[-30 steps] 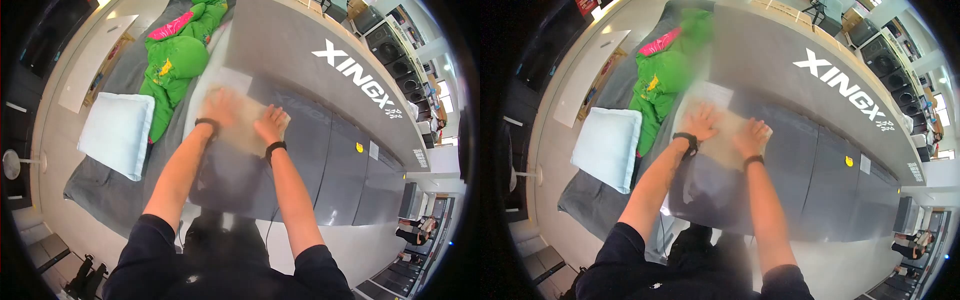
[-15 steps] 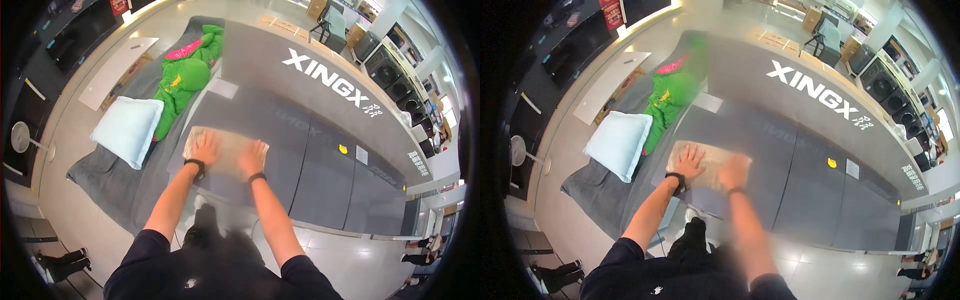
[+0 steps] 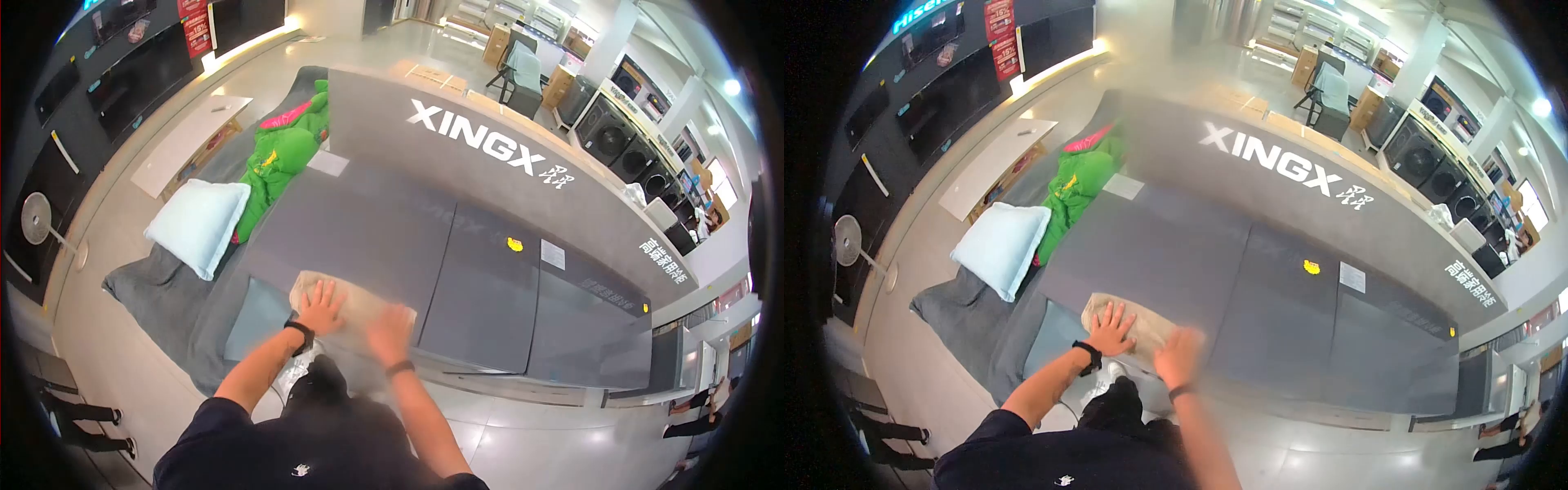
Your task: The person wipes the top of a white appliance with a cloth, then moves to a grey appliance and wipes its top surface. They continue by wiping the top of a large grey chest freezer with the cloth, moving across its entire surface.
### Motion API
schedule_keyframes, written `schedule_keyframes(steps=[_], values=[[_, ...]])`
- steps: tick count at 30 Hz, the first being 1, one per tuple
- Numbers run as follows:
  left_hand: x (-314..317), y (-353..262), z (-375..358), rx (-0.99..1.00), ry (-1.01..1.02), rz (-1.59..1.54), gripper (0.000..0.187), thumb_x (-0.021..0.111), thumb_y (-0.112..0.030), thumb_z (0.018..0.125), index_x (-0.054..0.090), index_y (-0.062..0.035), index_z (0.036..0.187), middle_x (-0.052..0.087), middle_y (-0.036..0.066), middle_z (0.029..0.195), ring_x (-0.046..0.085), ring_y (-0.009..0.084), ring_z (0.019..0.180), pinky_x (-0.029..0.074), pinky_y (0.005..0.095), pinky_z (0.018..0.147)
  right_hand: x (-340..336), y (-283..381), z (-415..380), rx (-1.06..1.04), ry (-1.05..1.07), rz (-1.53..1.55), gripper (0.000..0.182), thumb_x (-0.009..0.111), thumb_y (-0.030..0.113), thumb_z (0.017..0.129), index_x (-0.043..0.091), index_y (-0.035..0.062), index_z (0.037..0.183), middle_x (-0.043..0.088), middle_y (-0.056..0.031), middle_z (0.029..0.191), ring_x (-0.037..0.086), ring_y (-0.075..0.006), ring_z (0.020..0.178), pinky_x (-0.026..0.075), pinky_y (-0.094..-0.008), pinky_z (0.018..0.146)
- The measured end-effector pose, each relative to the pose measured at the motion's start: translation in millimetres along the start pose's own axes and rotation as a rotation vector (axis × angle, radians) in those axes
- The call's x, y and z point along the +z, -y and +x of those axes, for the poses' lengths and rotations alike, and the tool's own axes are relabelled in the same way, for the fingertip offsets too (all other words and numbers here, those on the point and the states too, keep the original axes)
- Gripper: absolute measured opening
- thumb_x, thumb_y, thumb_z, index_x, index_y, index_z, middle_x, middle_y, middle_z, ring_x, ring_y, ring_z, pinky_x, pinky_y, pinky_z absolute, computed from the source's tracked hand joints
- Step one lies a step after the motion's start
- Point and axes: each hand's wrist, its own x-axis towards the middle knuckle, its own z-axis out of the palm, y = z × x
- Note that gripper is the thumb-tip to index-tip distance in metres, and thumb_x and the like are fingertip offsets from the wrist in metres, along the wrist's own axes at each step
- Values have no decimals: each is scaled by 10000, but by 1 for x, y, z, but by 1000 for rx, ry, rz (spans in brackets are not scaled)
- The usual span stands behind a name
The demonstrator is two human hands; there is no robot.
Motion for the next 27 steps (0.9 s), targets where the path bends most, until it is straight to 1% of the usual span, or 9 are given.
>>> schedule_keyframes(steps=[4, 5, 8, 11, 12, 18, 21, 24, 27], values=[[-6, -26, -4, -30, 31, -55, 703, 323, -614, 1000, 219, -255, 1595, 48, 198, 1670, 19, 479, 1517, 119, 758, 1107, 0, -17, -2, 12, 68, -40, 679, 510, 344, 946, 389, -97, 1448, 331, -337, 1538, 257, -457, 1471, 157, -549, 1214], [-4, -27, -1, -21, 11, -37, 697, 325, -609, 1001, 220, -259, 1595, 55, 194, 1670, 23, 476, 1518, 129, 761, 1102, 4, -16, -4, 16, 81, -64, 689, 506, 353, 953, 377, -100, 1457, 318, -344, 1541, 244, -459, 1476, 149, -548, 1217], [5, -16, 3, 2, -20, 21, 674, 330, -589, 1005, 227, -272, 1591, 77, 177, 1671, 40, 468, 1520, 162, 770, 1089, 30, 0, 10, 96, -274, -134, 657, 549, 440, 925, 529, -75, 1333, 508, -299, 1380, 458, -456, 1286, 277, -569, 1139], [-2, -3, 27, 55, -46, 110, 643, 342, -560, 1011, 240, -290, 1586, 106, 154, 1671, 62, 459, 1520, 199, 776, 1076, 8, 2, 41, 210, 102, 35, 835, 451, 525, 986, 269, -91, 1520, 195, -356, 1587, 102, -501, 1504, 92, -556, 1223], [0, 2, 38, 64, -61, 143, 635, 349, -552, 1012, 245, -296, 1584, 115, 148, 1670, 68, 456, 1520, 209, 778, 1072, 43, -10, 47, 171, -94, -32, 878, 446, 562, 979, 223, -74, 1541, 129, -345, 1609, 48, -507, 1508, 82, -579, 1213], [-33, 8, 105, 42, -95, 95, 577, 378, -532, 1008, 324, -336, 1548, 166, 97, 1664, 126, 397, 1523, 225, 758, 1084, 25, -19, 117, 243, 20, 56, 918, 447, 588, 970, 141, -30, 1575, 49, -312, 1635, -31, -482, 1518, 21, -574, 1212], [-45, 15, 141, 45, -96, 102, 574, 386, -528, 1006, 326, -342, 1546, 174, 90, 1662, 119, 379, 1528, 233, 751, 1083, 10, -22, 162, 290, 128, -1, 929, 428, 610, 968, 107, -2, 1589, 19, -292, 1645, -55, -471, 1520, -5, -564, 1212], [-40, 30, 182, 54, -155, 110, 568, 397, -517, 1004, 329, -353, 1544, 160, 65, 1670, 101, 349, 1537, 207, 740, 1102, 14, -26, 200, 306, 118, -31, 941, 413, 629, 964, 86, 11, 1594, 7, -284, 1648, -60, -467, 1521, -4, -560, 1214], [-70, 31, 214, 33, -110, 12, 566, 418, -503, 997, 332, -367, 1540, 150, 47, 1675, 81, 325, 1544, 162, 735, 1120, 13, -26, 235, 307, -28, 5, 897, 485, 571, 949, 231, -40, 1554, 148, -319, 1617, 59, -475, 1516, 41, -556, 1226]])
